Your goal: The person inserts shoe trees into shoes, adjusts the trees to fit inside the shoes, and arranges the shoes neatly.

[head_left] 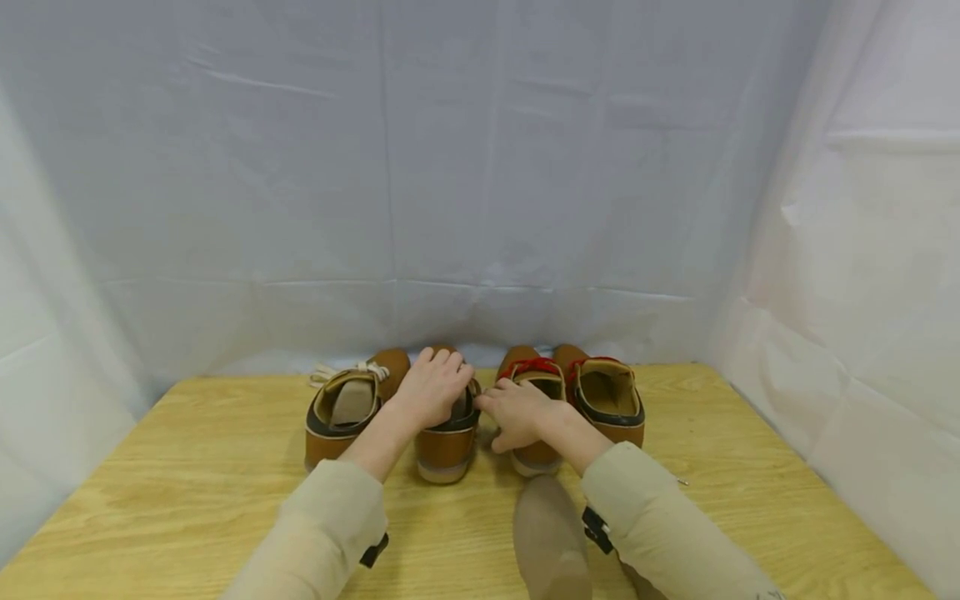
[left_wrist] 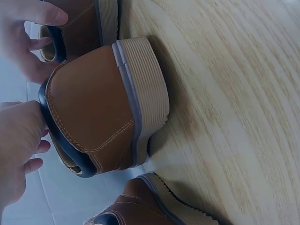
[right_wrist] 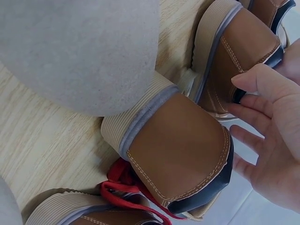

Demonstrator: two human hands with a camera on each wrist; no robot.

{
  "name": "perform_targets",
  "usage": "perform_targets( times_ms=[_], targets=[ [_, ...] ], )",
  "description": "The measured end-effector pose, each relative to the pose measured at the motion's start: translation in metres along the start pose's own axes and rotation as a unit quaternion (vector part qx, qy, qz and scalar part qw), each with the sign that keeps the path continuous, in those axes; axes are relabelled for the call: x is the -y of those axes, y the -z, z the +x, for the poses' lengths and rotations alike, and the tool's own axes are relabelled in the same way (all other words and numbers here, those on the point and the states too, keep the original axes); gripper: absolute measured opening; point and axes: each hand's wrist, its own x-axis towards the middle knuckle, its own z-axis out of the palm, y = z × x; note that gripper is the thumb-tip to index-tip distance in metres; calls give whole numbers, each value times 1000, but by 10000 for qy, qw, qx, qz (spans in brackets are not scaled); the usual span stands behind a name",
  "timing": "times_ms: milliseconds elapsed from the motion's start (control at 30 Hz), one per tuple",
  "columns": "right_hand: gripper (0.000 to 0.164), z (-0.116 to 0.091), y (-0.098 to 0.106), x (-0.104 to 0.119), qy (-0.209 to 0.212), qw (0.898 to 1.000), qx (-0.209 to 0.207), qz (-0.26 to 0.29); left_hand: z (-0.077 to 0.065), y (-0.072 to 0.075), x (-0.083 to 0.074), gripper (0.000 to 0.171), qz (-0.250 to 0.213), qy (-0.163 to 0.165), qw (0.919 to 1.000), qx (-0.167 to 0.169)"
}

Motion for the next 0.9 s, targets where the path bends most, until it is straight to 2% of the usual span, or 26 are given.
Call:
perform_targets(
  times_ms=[200, 433, 633, 767, 900],
  targets=[
    [64, 2, 0, -1, 23, 10000, 42, 72, -1, -4, 3, 20, 12, -33, 9999, -139],
    [64, 4, -1, -4, 24, 9996, 79, 252, -4, -2, 8, 16, -204, -100, 9997, -92],
    [59, 3, 2, -8, 24, 9990, 16, 442, -4, 0, 10, 17, -79, -132, 9991, -401],
    [51, -4, 9, -11, 70, 9971, -64, 756, -3, 3, 7, 16, -79, -138, 9985, -528],
    [30, -14, 17, -17, 329, 9922, -249, 1173, 0, 9, 4, 17, -206, -96, 9988, -438]
  ],
)
